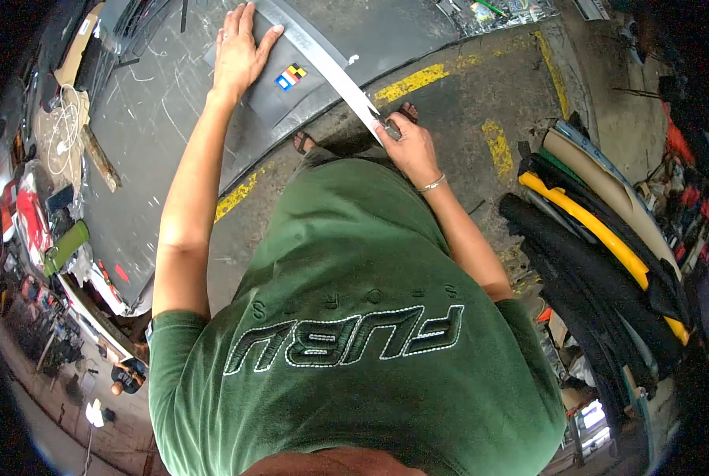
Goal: Cutting a piece of gray fabric/material using a metal ruler and a utility knife on a workbench.
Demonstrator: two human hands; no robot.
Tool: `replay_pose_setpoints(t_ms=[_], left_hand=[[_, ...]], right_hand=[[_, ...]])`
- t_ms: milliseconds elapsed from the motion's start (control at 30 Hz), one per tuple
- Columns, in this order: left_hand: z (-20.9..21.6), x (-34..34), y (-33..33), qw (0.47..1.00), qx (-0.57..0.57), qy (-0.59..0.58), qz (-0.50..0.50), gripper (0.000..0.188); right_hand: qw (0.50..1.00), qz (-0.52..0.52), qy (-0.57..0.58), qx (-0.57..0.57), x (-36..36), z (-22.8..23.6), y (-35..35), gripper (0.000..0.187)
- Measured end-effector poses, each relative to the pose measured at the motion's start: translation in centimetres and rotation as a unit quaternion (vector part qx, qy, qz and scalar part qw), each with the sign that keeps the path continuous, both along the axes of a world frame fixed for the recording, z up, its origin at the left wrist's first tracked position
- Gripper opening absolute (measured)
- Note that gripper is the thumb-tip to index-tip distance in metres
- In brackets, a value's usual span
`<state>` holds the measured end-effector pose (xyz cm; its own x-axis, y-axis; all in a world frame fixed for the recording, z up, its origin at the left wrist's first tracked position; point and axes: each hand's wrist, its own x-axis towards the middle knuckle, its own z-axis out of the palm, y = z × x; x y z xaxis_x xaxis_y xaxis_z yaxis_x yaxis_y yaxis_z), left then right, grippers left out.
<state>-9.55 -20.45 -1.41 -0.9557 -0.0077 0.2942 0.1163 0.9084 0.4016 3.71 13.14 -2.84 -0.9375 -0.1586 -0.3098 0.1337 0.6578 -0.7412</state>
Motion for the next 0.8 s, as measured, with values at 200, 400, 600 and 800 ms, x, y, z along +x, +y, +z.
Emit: replay_pose_setpoints(t_ms=[200, 400, 600, 800], left_hand=[[0.5, 0.6, 1.2, 0.993, -0.081, -0.078, 0.025, 0.082], [-1.8, -0.1, -0.1, 0.996, -0.084, -0.006, -0.013, 0.077], [-1.8, 0.0, -0.1, 0.996, -0.092, -0.003, -0.015, 0.072], [-1.6, 0.0, 0.1, 0.996, -0.087, -0.016, -0.03, 0.076]], right_hand=[[0.999, 0.026, -0.021, 0.02, -0.6, 0.7, 0.3, 0.04], [0.999, -0.012, -0.036, -0.038, -2.4, 0.1, -1.4, 0.044], [0.999, 0.0, -0.028, -0.031, -2.7, -1.0, -1.1, 0.042], [0.993, -0.03, -0.085, -0.072, -2.9, -0.4, -1.3, 0.036]])
